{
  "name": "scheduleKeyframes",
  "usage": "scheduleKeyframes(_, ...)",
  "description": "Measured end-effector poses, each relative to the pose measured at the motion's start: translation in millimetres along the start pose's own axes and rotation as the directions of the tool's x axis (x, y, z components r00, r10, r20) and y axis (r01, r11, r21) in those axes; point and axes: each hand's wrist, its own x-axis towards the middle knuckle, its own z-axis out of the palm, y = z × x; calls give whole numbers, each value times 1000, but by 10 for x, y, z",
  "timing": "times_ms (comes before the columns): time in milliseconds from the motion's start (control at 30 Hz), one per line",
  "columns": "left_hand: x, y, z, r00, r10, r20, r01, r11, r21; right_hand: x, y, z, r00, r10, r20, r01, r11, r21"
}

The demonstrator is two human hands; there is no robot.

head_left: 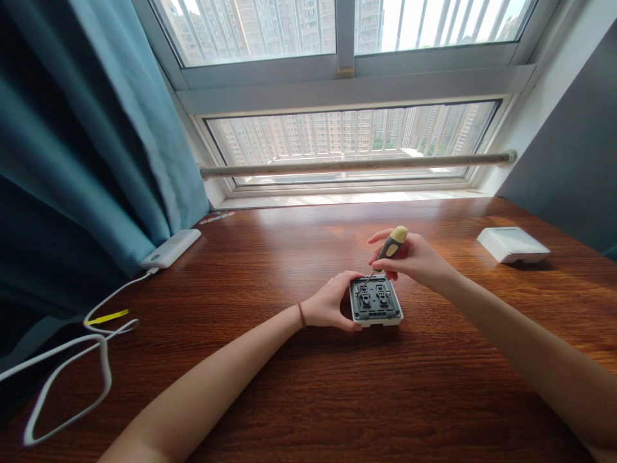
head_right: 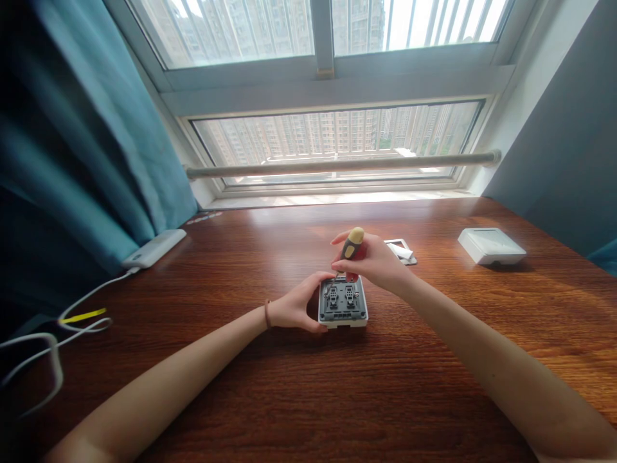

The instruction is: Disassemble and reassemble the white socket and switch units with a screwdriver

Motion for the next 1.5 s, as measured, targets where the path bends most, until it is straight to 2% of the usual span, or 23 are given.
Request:
scheduleKeyframes(133, 1, -9, 7, 1000, 3, -4, -3, 1000, -10, -17, -74, -84, 987, 24, 157, -30, 999, 34)
scheduleKeyframes(200, 0, -19, 13, 1000, -2, -5, 2, 1000, -15, -40, -87, -93, 985, 14, 173, -16, 1000, 8)
scheduleKeyframes(300, 1, -27, 13, 1000, -2, -12, 2, 1000, -14, -91, -96, -41, 995, -50, 84, 65, 980, -188)
scheduleKeyframes(400, 3, -23, 7, 1000, 14, -7, -14, 1000, -18, -133, -101, 62, 979, -197, -60, 144, 864, -483)
scheduleKeyframes(467, 5, -20, 4, 1000, 21, -8, -21, 999, -26, -142, -94, 129, 955, -266, -129, 152, 817, -557)
scheduleKeyframes(567, 6, -25, 7, 1000, 29, -9, -29, 999, -36, -132, -72, 181, 969, -205, -135, 139, 914, -382)
scheduleKeyframes(633, 4, -35, 12, 999, 36, -6, -36, 999, -37, -120, -69, 165, 992, -108, -58, 95, 977, -190)
scheduleKeyframes(700, 1, -45, 16, 999, 39, -10, -39, 999, -30, -111, -86, 111, 997, -40, 60, 43, 998, -55)
scheduleKeyframes(800, -5, -51, 19, 999, 26, -18, -27, 1000, -16, -110, -137, 16, 980, 20, 199, -26, 999, 26)
scheduleKeyframes(867, -7, -47, 17, 1000, 18, -17, -19, 1000, -13, -113, -156, -19, 976, 58, 211, -62, 998, 11)
scheduleKeyframes(933, -6, -38, 12, 1000, 13, -15, -14, 1000, -14, -111, -140, -22, 989, 58, 139, -47, 996, -81)
scheduleKeyframes(1000, -5, -24, 5, 1000, 7, -11, -8, 1000, -10, -98, -88, -5, 1000, -12, -1, 12, 972, -237)
scheduleKeyframes(1100, -4, -3, -7, 1000, -3, 0, 3, 1000, -1, -59, 18, 28, 971, -133, -200, 39, 908, -416)
scheduleKeyframes(1200, -5, 12, -12, 1000, -2, 8, 2, 1000, -5, -23, 76, 53, 959, -122, -254, 25, 935, -352)
scheduleKeyframes(1300, -6, 19, -9, 1000, 2, 0, -2, 1000, -9, -10, 53, 49, 988, -38, -150, 18, 991, -134)
scheduleKeyframes(1367, -5, 20, -5, 1000, -5, -8, 5, 1000, -1, -11, 11, 18, 998, 23, -51, -24, 999, -21)
scheduleKeyframes(1500, -4, 6, 4, 1000, -7, -13, 7, 1000, 1, -20, -66, -72, 991, 91, 103, -97, 993, 59)
